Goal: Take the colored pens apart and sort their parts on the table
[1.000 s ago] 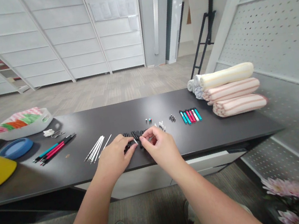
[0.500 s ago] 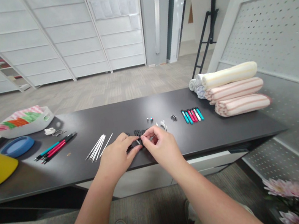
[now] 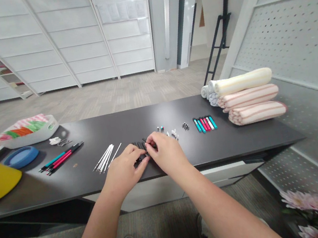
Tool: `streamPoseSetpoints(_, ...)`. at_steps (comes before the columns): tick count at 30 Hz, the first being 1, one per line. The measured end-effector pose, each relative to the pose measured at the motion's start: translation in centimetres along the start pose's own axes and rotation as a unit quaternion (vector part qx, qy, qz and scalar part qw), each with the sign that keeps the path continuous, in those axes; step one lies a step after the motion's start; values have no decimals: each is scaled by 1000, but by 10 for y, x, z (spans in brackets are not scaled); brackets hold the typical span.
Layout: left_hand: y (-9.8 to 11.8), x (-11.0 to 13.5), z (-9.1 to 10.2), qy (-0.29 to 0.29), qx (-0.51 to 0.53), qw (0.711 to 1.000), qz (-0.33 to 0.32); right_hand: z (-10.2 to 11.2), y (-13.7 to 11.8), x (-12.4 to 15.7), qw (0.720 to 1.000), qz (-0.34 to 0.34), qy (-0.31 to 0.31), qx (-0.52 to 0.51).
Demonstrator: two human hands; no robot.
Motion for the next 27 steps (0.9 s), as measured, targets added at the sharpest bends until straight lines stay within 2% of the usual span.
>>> streamPoseSetpoints(4, -2, 7, 2, -1, 11, 1000, -7, -12, -5, -3, 998, 37, -31, 28)
streamPoseSetpoints(8, -8, 12, 5, -2, 42, 999, 0, -16, -5, -1, 997, 52, -41, 42)
streamPoseSetpoints(11, -21, 11, 9, 29, 50, 997, 42, -18, -9, 0, 995, 71, -54, 54)
streamPoseSetpoints(14, -37, 11, 14, 71, 11, 992, 108, -22, -13, 2, 990, 92, -65, 82)
streamPoseSetpoints(16, -43, 12, 15, 78, -21, 987, 139, -25, -16, 3, 987, 105, -67, 102)
streamPoseSetpoints(22, -40, 11, 13, 53, -67, 984, 157, -27, -21, 6, 982, 135, -67, 117)
streamPoseSetpoints(27, -38, 11, 11, 45, -70, 986, 146, -15, -32, 14, 976, 166, -29, 139)
Point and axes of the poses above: each hand's wrist, its own x-axis away from the middle knuckle, its own z-axis out of the back of the hand, y = z × x, the point moved 9 cm from there along -x, towards the middle knuckle, and after that the axes turned 1 degree about y, right-handed, at the moved point
